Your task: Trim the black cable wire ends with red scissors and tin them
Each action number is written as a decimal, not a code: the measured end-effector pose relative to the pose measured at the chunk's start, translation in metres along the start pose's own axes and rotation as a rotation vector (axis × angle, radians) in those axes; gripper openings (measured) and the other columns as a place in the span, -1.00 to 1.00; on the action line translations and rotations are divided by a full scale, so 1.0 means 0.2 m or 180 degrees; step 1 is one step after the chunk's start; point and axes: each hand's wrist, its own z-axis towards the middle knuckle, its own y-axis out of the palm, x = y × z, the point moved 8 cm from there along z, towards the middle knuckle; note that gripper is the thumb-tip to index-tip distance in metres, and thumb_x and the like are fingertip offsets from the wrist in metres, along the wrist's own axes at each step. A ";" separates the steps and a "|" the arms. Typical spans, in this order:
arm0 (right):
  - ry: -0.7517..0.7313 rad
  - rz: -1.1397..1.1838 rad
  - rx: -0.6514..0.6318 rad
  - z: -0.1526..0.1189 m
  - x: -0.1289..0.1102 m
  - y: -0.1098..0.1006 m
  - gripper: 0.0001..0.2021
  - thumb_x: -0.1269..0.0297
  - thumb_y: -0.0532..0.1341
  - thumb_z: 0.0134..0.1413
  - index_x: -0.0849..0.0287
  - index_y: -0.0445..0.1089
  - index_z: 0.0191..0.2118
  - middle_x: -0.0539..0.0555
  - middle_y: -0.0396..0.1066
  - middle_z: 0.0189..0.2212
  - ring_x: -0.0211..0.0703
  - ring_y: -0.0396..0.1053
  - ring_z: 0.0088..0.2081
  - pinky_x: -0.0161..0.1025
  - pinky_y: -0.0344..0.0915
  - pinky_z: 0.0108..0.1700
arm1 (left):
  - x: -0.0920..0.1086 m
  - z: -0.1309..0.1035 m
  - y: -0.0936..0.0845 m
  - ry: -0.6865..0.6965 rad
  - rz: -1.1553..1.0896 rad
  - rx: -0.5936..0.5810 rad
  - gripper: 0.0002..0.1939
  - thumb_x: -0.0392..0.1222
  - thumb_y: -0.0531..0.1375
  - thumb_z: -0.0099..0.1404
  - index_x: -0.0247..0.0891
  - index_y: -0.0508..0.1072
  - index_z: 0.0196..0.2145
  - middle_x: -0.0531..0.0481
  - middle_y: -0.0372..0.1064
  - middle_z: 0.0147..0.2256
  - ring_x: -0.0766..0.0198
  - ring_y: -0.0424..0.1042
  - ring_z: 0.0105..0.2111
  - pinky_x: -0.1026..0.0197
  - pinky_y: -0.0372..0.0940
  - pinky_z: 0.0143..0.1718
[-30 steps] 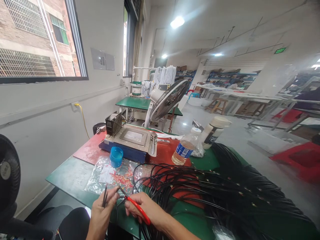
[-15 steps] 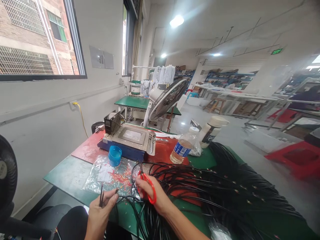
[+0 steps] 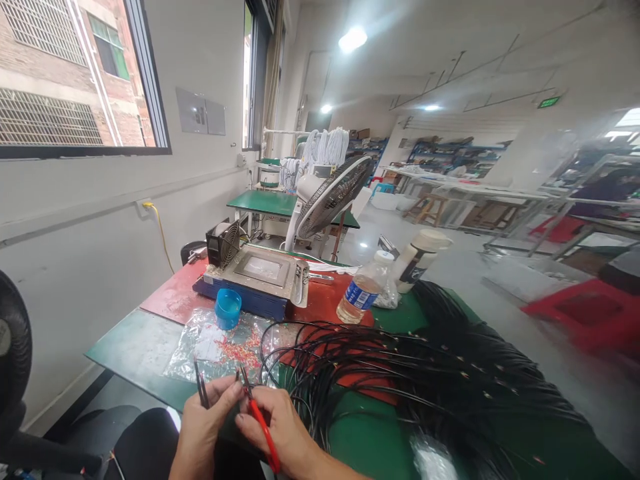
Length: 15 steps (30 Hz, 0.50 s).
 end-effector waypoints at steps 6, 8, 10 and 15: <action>0.0133 0.0276 0.0540 0.00 -0.04 -0.18 -0.66 0.01 0.16 0.00 0.18 0.21 -0.55 -0.06 0.13 -0.63 -0.30 0.08 -0.53 -0.33 0.05 -0.46 | 0.06 -0.02 -0.02 0.0039 -0.0719 -0.0049 -0.52 -0.04 0.39 -0.08 -0.31 0.47 -0.20 0.13 0.34 -0.55 0.53 0.11 -0.68 0.46 0.00 -0.72; 0.0116 0.0274 0.1071 -0.03 -0.07 -0.35 -0.66 0.01 0.15 0.02 0.19 0.23 -0.53 -0.05 0.18 -0.61 -0.30 0.11 -0.53 -0.33 0.09 -0.45 | 0.10 -0.03 -0.02 0.0203 -0.1047 -0.0154 -0.60 -0.03 0.30 0.05 -0.26 0.43 -0.16 0.13 0.29 -0.51 0.52 0.03 -0.66 0.46 -0.01 -0.72; 0.0164 0.0289 0.1785 -0.10 -0.06 -0.58 -0.66 0.00 0.16 0.01 0.21 0.26 -0.50 -0.04 0.22 -0.61 -0.30 0.14 -0.54 -0.34 0.11 -0.46 | 0.12 -0.03 -0.03 0.0215 -0.1270 -0.0202 -0.69 -0.01 0.23 0.13 -0.23 0.43 -0.21 0.10 0.29 -0.47 0.48 0.06 -0.61 0.43 0.08 -0.67; 0.0395 -0.0343 0.3626 -0.45 0.05 -1.19 -0.61 -0.04 0.21 -0.12 0.26 0.34 -0.39 -0.01 0.26 -0.62 -0.26 0.19 -0.59 -0.34 0.11 -0.54 | 0.11 -0.01 -0.07 0.0191 -0.1632 -0.0230 -0.75 0.04 0.20 0.15 -0.21 0.42 -0.39 0.08 0.28 -0.44 0.45 0.08 -0.61 0.41 0.13 -0.67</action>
